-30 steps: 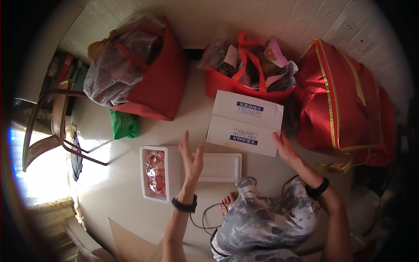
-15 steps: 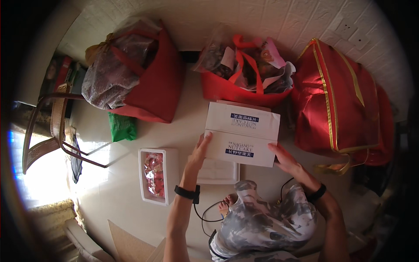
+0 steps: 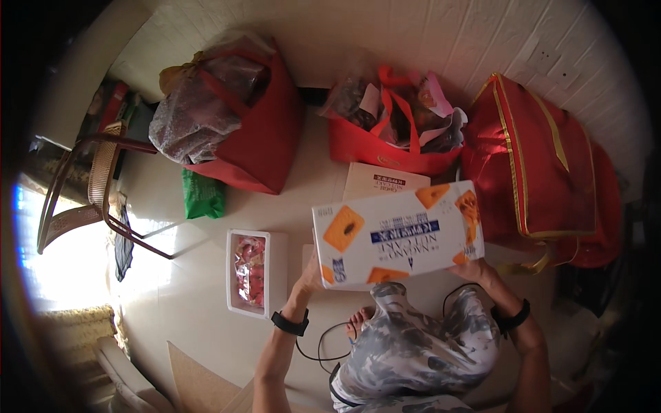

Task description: The camera wearer is organizing and sorting various gift bags, boxes, and plastic containers on the floor.

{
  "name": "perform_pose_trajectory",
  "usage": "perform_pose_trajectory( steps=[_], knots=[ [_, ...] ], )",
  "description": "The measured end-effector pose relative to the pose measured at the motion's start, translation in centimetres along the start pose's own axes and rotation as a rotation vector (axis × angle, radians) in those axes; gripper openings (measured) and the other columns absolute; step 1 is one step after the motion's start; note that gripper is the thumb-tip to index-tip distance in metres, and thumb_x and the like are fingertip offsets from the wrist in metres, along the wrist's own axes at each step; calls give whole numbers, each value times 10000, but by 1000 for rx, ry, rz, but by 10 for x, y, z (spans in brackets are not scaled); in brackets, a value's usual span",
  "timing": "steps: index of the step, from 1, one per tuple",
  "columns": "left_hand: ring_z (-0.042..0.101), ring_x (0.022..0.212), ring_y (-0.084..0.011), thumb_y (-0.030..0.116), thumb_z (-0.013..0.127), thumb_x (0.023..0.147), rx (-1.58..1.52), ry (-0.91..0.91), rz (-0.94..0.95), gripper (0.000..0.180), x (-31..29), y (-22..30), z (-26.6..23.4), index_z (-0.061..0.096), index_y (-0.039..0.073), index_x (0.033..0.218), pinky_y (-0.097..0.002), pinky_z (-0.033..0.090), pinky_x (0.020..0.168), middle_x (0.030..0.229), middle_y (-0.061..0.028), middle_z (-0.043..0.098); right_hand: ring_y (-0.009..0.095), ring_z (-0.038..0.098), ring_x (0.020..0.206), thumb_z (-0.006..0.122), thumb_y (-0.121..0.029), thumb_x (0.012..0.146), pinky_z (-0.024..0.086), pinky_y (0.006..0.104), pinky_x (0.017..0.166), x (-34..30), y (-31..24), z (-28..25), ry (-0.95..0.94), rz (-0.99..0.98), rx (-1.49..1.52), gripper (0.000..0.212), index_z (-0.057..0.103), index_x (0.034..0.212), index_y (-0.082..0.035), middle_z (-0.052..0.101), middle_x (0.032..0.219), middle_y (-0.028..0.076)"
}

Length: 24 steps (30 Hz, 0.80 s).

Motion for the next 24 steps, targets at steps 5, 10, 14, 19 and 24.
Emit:
perform_pose_trajectory(
  steps=[5, 10, 14, 19, 24],
  knots=[
    [292, 1286, -371, 152, 805, 587, 165, 273, -41, 1007, 39, 58, -28, 191, 8, 1372, -424, 318, 1037, 1388, -259, 265, 258, 501, 1115, 683, -214, 759, 382, 354, 954, -1, 2, -3, -23, 148, 182, 618, 404, 1271, -11, 520, 1197, 135],
    [197, 1308, -454, 175, 826, 561, 267, 351, 3, 1070, 32, 49, -24, 150, -6, 1370, -485, 300, 1041, 1417, -302, 144, 262, 504, 1114, 669, -213, 774, 380, 353, 957, 2, -10, -10, -9, 126, 136, 601, 403, 1272, -9, 520, 1196, 140],
    [263, 1269, -484, 163, 766, 653, 415, 421, 128, 973, 29, 59, -27, 129, -8, 1368, -524, 302, 1014, 1392, -327, 190, 265, 506, 1113, 658, -212, 786, 379, 352, 960, 7, -11, -10, -2, 121, 137, 587, 403, 1273, -7, 521, 1194, 144],
    [335, 1231, -483, 140, 699, 726, 493, 487, 234, 871, 28, 71, -29, 136, 11, 1378, -533, 322, 979, 1390, -321, 215, 268, 508, 1111, 645, -211, 801, 377, 351, 963, 11, -16, -15, 10, 132, 127, 570, 403, 1274, -5, 522, 1193, 148],
    [348, 1224, -473, 138, 661, 768, 471, 549, 292, 836, 25, 71, -32, 132, 78, 1411, -518, 333, 974, 1403, -288, 236, 272, 511, 1110, 631, -210, 816, 376, 350, 966, 14, -15, -10, 4, 132, 135, 554, 402, 1275, -2, 523, 1191, 153]
  ],
)
Point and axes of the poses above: each hand's wrist, its own x-axis towards the middle knuckle, its own z-axis out of the palm, y = z × x, the point moved 7 cm from there along x, towards the middle knuckle
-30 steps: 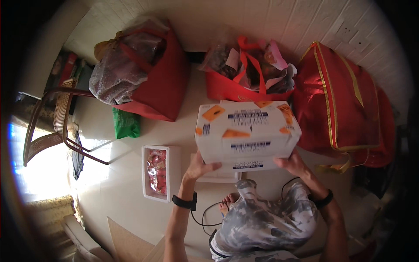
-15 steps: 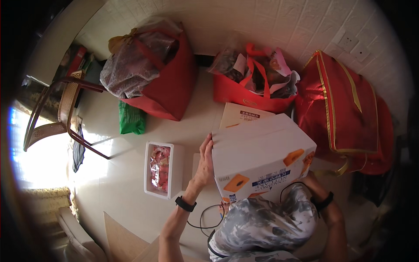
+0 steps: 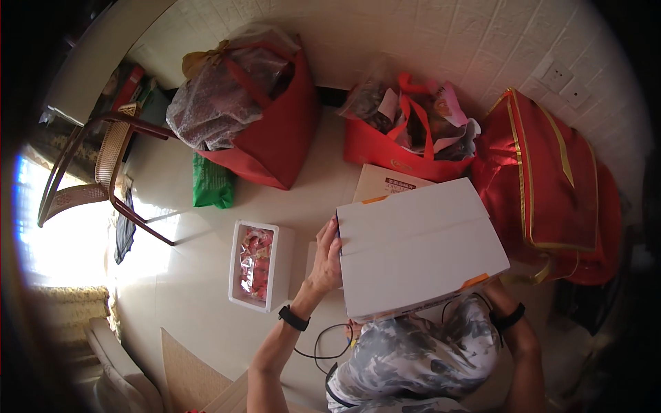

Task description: The camera wearer is organizing and sorting various gift bags, boxes, and plastic containers on the floor.

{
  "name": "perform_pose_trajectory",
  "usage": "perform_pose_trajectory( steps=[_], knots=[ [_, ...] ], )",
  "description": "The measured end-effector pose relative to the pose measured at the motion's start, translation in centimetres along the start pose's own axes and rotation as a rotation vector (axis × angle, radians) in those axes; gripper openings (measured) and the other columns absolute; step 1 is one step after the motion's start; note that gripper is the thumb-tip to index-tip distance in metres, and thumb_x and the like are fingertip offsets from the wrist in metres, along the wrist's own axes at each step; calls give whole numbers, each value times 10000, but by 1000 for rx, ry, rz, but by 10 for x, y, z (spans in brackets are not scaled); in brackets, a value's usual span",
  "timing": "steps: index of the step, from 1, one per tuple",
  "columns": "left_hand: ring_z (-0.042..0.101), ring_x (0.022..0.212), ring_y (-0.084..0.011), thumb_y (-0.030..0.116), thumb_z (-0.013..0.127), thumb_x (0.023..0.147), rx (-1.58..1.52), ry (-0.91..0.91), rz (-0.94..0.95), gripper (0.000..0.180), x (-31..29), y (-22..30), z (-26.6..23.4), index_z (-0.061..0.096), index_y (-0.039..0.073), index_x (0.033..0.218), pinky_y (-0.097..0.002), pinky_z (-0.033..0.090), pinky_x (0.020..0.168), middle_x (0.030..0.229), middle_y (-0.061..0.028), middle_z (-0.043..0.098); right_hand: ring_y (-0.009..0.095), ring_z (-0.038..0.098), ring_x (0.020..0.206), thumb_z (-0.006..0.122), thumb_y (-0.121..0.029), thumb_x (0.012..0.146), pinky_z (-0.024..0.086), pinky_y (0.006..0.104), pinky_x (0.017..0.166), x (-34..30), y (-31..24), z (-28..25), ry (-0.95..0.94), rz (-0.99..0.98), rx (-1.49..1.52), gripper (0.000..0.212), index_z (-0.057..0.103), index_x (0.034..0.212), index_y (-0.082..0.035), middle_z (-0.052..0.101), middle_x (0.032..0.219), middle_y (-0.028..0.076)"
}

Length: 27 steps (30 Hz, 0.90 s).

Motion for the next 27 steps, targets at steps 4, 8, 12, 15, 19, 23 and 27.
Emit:
perform_pose_trajectory(
  steps=[4, 8, 12, 15, 19, 23, 27],
  knots=[
    [343, 1230, -471, 106, 621, 795, 10, -11, 11, 798, -1, -3, 1, 122, 88, 1417, -522, 334, 975, 1397, -288, 248, 275, 513, 1109, 620, -210, 828, 375, 349, 968, 4, -4, -2, 6, -5, -1, 540, 402, 1276, 0, 524, 1190, 157],
    [341, 1236, -467, 109, 597, 819, -29, -37, 3, 771, -23, -24, 8, 113, 79, 1418, -530, 321, 990, 1404, -295, 232, 278, 515, 1108, 609, -209, 840, 373, 348, 970, 13, -14, -7, 24, -14, 2, 527, 402, 1277, 1, 524, 1188, 161],
    [299, 1272, -470, 223, 691, 769, -103, 2, -113, 886, -43, -36, 5, 109, 65, 1417, -524, 292, 1026, 1412, -295, 216, 281, 517, 1107, 598, -208, 852, 372, 347, 973, 25, -15, -4, 18, -3, 55, 514, 402, 1278, 3, 525, 1187, 165],
    [230, 1318, -440, 283, 744, 717, -280, -20, -395, 989, -78, -67, 15, 91, 68, 1428, -485, 273, 1054, 1430, -284, 155, 283, 519, 1106, 589, -207, 861, 371, 346, 975, 22, -22, -9, 30, 18, 79, 504, 402, 1278, 5, 526, 1186, 168],
    [205, 1343, -362, 302, 722, 748, -427, -55, -436, 993, -34, -31, 4, 48, 87, 1444, -450, 254, 1078, 1450, -228, 112, 343, 534, 1095, 436, -190, 963, 438, 394, 909, 1, 0, -13, 214, -225, -61, 316, 456, 1271, -120, 528, 1194, 201],
    [221, 1339, -323, 333, 716, 752, -147, -204, -564, 993, -44, -42, 4, 47, 95, 1448, -435, 292, 1069, 1456, -181, 129, 348, 542, 1082, 545, -174, 911, 459, 403, 883, 3, -31, -9, 205, -323, -214, 297, 529, 1208, -160, 524, 1207, 190],
    [275, 1311, -306, 385, 737, 712, -391, -69, -656, 1003, -44, -48, 2, 111, 84, 1435, -421, 386, 1006, 1444, -161, 172, 310, 557, 1055, 682, -168, 805, 479, 374, 860, 7, -69, -5, 252, -490, -485, 242, 642, 1043, -152, 546, 1168, 153]
  ],
)
Point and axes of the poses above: each hand's wrist, its own x-axis towards the middle knuckle, its own z-axis out of the palm, y = z × x, the point moved 7 cm from there along x, towards the middle knuckle
